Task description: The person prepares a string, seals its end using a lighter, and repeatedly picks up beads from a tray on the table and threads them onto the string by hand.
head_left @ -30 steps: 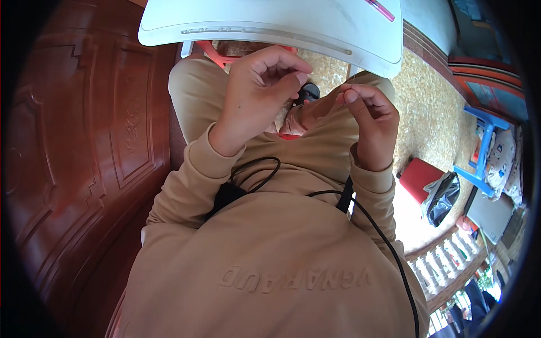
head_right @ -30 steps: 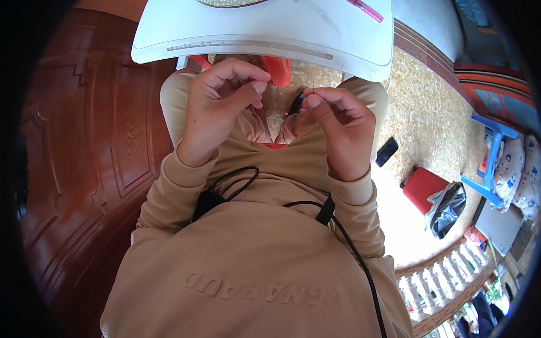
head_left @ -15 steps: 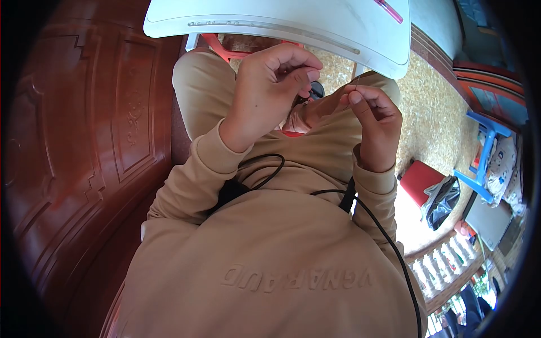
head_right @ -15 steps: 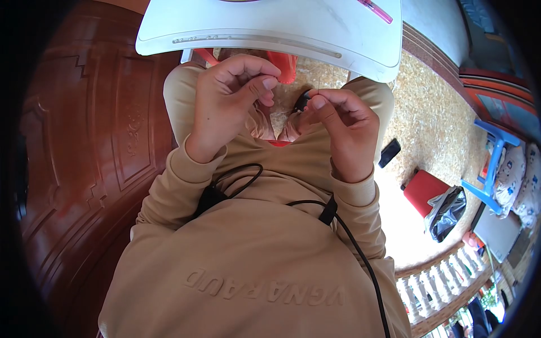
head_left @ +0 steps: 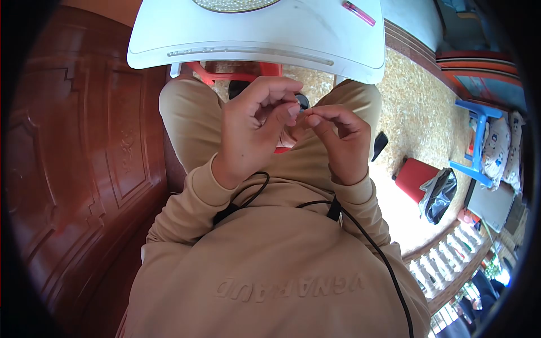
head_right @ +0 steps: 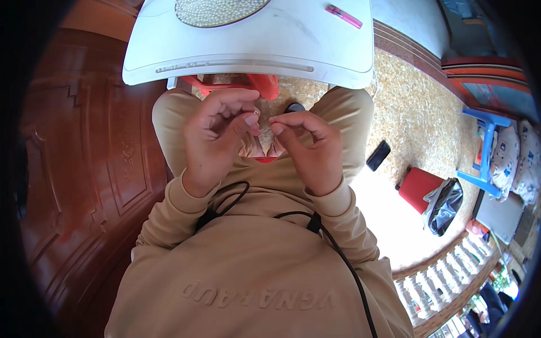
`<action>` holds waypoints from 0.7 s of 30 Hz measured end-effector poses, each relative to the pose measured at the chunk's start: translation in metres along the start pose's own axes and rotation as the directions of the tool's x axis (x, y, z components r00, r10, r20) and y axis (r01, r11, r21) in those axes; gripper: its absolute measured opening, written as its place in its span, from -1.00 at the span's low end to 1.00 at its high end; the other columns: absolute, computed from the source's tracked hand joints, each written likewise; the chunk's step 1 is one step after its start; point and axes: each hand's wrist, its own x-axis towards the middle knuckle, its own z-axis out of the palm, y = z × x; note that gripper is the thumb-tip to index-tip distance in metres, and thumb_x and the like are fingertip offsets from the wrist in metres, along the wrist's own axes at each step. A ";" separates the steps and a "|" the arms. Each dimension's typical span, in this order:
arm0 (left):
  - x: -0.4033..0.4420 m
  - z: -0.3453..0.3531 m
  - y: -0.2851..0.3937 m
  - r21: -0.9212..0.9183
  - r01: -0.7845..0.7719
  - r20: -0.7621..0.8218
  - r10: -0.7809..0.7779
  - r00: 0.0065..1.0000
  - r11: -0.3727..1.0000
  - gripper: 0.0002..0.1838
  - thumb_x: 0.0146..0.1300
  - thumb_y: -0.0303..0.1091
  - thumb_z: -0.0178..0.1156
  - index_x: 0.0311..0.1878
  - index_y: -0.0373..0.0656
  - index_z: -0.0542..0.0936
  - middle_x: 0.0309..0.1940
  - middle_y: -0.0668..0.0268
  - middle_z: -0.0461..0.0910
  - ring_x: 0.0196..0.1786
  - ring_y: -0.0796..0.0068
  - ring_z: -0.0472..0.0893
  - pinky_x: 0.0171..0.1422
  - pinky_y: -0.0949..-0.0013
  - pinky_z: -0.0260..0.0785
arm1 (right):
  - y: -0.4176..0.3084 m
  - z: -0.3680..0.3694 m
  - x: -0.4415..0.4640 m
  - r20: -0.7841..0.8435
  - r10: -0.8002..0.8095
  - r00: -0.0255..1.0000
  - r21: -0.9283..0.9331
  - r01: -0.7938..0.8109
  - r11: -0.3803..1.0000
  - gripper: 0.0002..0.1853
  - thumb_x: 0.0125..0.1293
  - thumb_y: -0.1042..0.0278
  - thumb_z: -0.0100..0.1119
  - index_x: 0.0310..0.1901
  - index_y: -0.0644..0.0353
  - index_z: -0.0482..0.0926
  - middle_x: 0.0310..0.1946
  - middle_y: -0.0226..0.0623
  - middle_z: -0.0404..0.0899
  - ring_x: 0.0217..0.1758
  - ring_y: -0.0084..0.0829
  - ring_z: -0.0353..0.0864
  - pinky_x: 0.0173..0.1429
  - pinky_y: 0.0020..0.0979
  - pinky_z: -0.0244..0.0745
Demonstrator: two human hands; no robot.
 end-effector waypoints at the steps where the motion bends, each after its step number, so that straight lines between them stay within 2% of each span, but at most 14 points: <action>1: 0.000 -0.001 -0.002 0.049 -0.054 0.019 0.053 0.998 0.997 -0.80 0.28 -0.73 0.13 -0.06 -0.34 0.60 -0.26 0.28 0.62 -0.39 0.60 0.51 -0.22 0.58 0.44 | 0.000 0.000 -0.001 0.003 -0.007 1.000 -0.020 0.007 1.000 -0.89 0.30 0.63 0.31 -0.15 0.34 0.71 -0.31 -0.33 0.71 -0.38 -0.59 0.54 -0.20 -0.61 0.48; 4: 0.000 -0.003 -0.008 0.186 -0.220 0.084 0.208 0.975 0.957 -0.76 0.28 -0.75 0.11 -0.03 -0.33 0.58 -0.24 0.27 0.60 -0.39 0.59 0.51 -0.25 0.59 0.44 | -0.001 0.001 -0.001 0.022 -0.027 0.999 -0.083 0.028 0.996 -0.90 0.30 0.61 0.32 -0.16 0.32 0.72 -0.33 -0.36 0.71 -0.39 -0.62 0.52 -0.23 -0.63 0.47; 9: 0.002 -0.004 -0.011 0.180 -0.241 0.094 0.227 0.969 0.954 -0.79 0.32 -0.73 0.13 -0.02 -0.34 0.56 -0.26 0.26 0.60 -0.39 0.58 0.53 -0.30 0.59 0.43 | -0.003 0.002 -0.002 0.026 0.036 0.999 -0.012 -0.036 0.999 -0.90 0.29 0.61 0.33 -0.16 0.31 0.72 -0.36 -0.38 0.70 -0.40 -0.63 0.52 -0.26 -0.63 0.44; 14: -0.001 -0.001 -0.005 0.080 -0.160 0.104 0.151 0.983 0.984 -0.83 0.36 -0.69 0.16 -0.02 -0.35 0.54 -0.28 0.23 0.61 -0.41 0.57 0.55 -0.35 0.60 0.42 | -0.004 0.004 -0.004 0.029 0.027 0.999 -0.023 -0.026 0.999 -0.89 0.29 0.61 0.34 -0.17 0.31 0.72 -0.39 -0.39 0.68 -0.41 -0.64 0.51 -0.28 -0.64 0.42; 21: -0.001 0.001 0.001 0.058 -0.072 0.100 0.066 0.993 0.996 -0.87 0.38 -0.66 0.17 -0.05 -0.35 0.54 -0.31 0.20 0.63 -0.43 0.57 0.56 -0.38 0.60 0.41 | -0.001 0.003 -0.004 0.035 -0.008 0.999 -0.047 0.009 0.999 -0.89 0.29 0.60 0.34 -0.16 0.30 0.72 -0.42 -0.40 0.66 -0.43 -0.64 0.49 -0.30 -0.64 0.41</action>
